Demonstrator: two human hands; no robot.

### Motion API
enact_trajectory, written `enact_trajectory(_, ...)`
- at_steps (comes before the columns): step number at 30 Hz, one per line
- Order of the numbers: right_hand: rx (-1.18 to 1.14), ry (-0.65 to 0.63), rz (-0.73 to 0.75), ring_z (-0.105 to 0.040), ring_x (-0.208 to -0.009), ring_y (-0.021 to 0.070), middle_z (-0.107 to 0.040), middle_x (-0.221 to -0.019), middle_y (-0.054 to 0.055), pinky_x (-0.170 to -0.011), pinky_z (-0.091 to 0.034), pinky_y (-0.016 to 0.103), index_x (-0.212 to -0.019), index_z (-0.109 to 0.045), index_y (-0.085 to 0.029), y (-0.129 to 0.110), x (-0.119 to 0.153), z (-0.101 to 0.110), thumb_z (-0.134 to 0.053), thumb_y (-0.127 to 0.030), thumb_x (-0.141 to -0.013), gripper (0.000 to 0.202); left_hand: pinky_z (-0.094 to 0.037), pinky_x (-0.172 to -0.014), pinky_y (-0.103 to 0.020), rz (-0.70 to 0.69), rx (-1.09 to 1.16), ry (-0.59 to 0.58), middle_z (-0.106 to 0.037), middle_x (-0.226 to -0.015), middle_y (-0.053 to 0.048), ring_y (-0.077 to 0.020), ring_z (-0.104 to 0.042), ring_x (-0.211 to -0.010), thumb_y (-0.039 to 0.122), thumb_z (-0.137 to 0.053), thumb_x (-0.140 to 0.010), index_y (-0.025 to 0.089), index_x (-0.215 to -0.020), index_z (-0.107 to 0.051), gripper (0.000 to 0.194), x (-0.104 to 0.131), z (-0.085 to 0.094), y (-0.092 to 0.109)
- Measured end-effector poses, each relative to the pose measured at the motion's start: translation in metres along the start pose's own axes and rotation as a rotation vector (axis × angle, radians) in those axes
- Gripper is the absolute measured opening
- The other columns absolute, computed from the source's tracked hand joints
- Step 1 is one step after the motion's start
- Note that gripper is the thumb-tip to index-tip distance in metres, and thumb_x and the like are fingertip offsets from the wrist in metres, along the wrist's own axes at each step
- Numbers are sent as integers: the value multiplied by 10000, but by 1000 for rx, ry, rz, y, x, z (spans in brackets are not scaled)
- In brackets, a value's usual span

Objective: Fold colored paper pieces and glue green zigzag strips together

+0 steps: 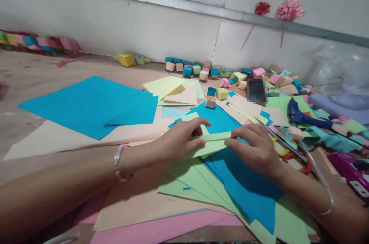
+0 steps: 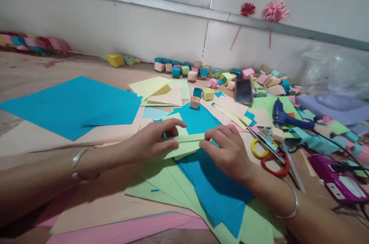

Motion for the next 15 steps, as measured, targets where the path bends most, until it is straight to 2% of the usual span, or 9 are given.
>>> enact_trajectory(2, -3, -57, 13, -526, -769, 172, -668, -810, 36, -706, -350, 331, -816, -696, -198, 2, 1, -8, -594, -120, -903, 155, -410, -744, -304, -95, -271, 179, -647, -970, -39, -188, -550, -882, 175, -614, -876, 188, -1092, -615, 216, 3, 8, 9)
enact_trajectory(3, -13, -99, 17, -515, -756, 171, -663, -796, 41, -690, -339, 326, -806, -696, -188, 3, 1, -12, -591, -125, -907, 158, -400, -774, -327, -145, -406, 232, -649, -1020, -57, -213, -540, -939, 183, -620, -881, 185, -1007, -649, 129, 6, 9, 14)
enact_trajectory(4, -30, -136, 20, -510, -750, 170, -660, -789, 45, -678, -331, 321, -803, -696, -181, 3, 2, -16, -587, -128, -910, 161, -388, -783, -342, -187, -520, 253, -649, -1039, -68, -232, -529, -968, 216, -635, -884, 182, -930, -670, 67, 8, 9, 19)
enact_trajectory(5, -49, -164, 21, -510, -751, 171, -660, -787, 49, -672, -327, 317, -806, -695, -175, 3, 2, -18, -583, -130, -914, 162, -376, -773, -347, -213, -605, 246, -650, -1031, -73, -245, -525, -974, 273, -657, -880, 179, -869, -680, 98, 11, 7, 23)
enact_trajectory(9, -123, -240, -7, -535, -777, 176, -665, -790, 59, -681, -336, 310, -827, -691, -162, 4, 2, -21, -551, -139, -934, 178, -311, -637, -318, -216, -703, 39, -643, -863, -58, -232, -538, -841, 524, -723, -784, 169, -768, -677, 359, 12, -10, 24)
enact_trajectory(10, -144, -261, -21, -543, -787, 179, -665, -791, 63, -689, -343, 311, -830, -688, -158, 5, 2, -21, -544, -147, -939, 181, -291, -611, -312, -196, -698, -16, -636, -825, -48, -219, -536, -797, 513, -724, -787, 170, -752, -673, 348, 11, -14, 21)
enact_trajectory(12, -196, -307, -59, -553, -802, 186, -660, -795, 70, -704, -358, 312, -826, -677, -151, 7, 4, -23, -536, -178, -949, 189, -262, -579, -303, -149, -680, -85, -623, -774, -30, -192, -526, -728, 383, -701, -840, 175, -734, -667, 237, 8, -20, 15)
enact_trajectory(15, -286, -369, -150, -543, -791, 187, -638, -787, 69, -695, -370, 305, -813, -649, -158, 12, 7, -28, -516, -241, -966, 219, -264, -568, -292, -86, -625, -119, -623, -764, -23, -171, -528, -696, 221, -620, -893, 171, -753, -677, 159, 6, -22, 10)
Point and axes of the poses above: each hand's wrist, its own x-axis away from the middle knuckle, its own z-axis out of the back of the hand, y = z × x, the point moved 6 cm from there along -x, towards the middle knuckle
